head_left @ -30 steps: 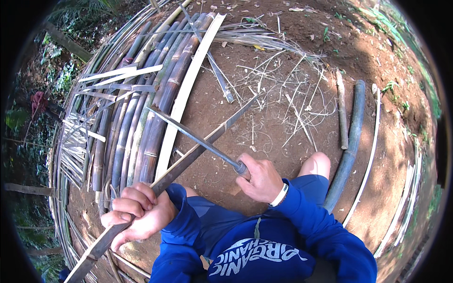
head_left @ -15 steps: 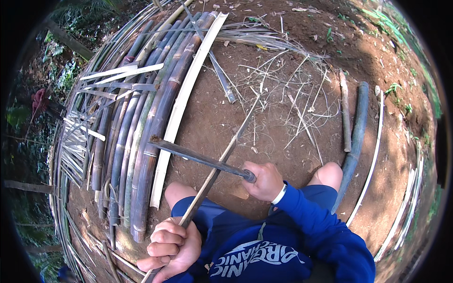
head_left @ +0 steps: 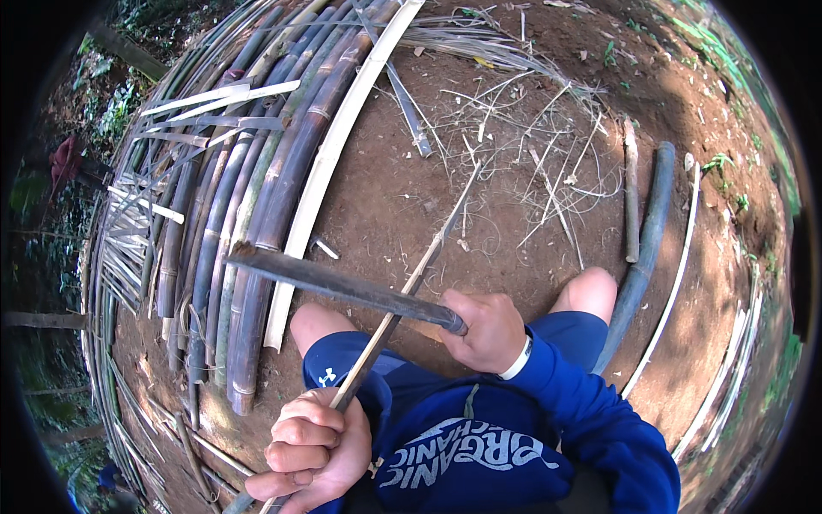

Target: The person uses a machete to split a long bamboo pole into thin strips. They hold the bamboo with one hand and repeatedly strike it with the machete to separate the material into usable pieces.

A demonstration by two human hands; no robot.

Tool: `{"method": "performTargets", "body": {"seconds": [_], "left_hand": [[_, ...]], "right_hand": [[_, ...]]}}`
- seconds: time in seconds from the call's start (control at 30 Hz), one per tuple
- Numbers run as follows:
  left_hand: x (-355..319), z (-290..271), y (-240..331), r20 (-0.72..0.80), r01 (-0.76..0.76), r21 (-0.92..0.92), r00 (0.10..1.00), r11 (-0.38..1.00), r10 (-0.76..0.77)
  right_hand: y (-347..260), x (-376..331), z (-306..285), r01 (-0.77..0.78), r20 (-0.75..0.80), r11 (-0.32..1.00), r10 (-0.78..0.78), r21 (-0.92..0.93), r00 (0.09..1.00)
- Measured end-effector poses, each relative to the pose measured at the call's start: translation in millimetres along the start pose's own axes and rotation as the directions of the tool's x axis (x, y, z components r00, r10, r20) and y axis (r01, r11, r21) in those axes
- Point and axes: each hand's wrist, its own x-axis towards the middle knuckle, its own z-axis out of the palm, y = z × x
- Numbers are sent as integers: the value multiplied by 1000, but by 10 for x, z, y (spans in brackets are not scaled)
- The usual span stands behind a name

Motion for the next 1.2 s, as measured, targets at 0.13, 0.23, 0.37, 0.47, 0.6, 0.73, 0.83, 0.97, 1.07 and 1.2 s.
{"method": "performTargets", "body": {"seconds": [0.13, 0.23, 0.37, 0.47, 0.6, 0.73, 0.83, 0.97, 1.07, 1.2], "left_hand": [[16, -45, 13, -68, 43, 92, 997, 995, -37], [17, -118, -20, -19, 45, 19, 999, 999, -44], [-3, -144, -10, 25, 65, 6, 998, 998, -65], [-31, -187, -25, -4, 68, 7, 998, 998, -68], [49, -395, 14, 39, 116, 14, 992, 993, -116], [57, -396, 16, 37, 101, 27, 994, 995, -102], [8, -408, 22, 21, 125, -19, 992, 992, -125], [70, -501, -19, 46, 113, -6, 993, 994, -113], [154, -562, -70, 45, 118, -26, 992, 993, -117], [158, -575, -119, 33, 130, -40, 991, 991, -129]], "right_hand": [[454, 184, 33, -231, -13, 966, 231, -118, 973], [397, 219, -82, -127, 48, 983, 134, -132, 990], [360, 213, 30, -49, 45, 994, 54, -99, 998], [778, 341, 18, -162, 26, 969, 170, -187, 985], [437, 290, 25, -33, 108, 991, 47, -132, 993], [995, 375, 163, -169, 73, 965, 187, -199, 980], [1503, 435, -15, -265, 12, 910, 283, -318, 959], [933, 491, -32, -117, 151, 990, 127, -73, 980], [793, 491, 11, -6, 226, 997, 24, -77, 974], [1785, 751, 13, -302, 117, 936, 326, -182, 938]]}}
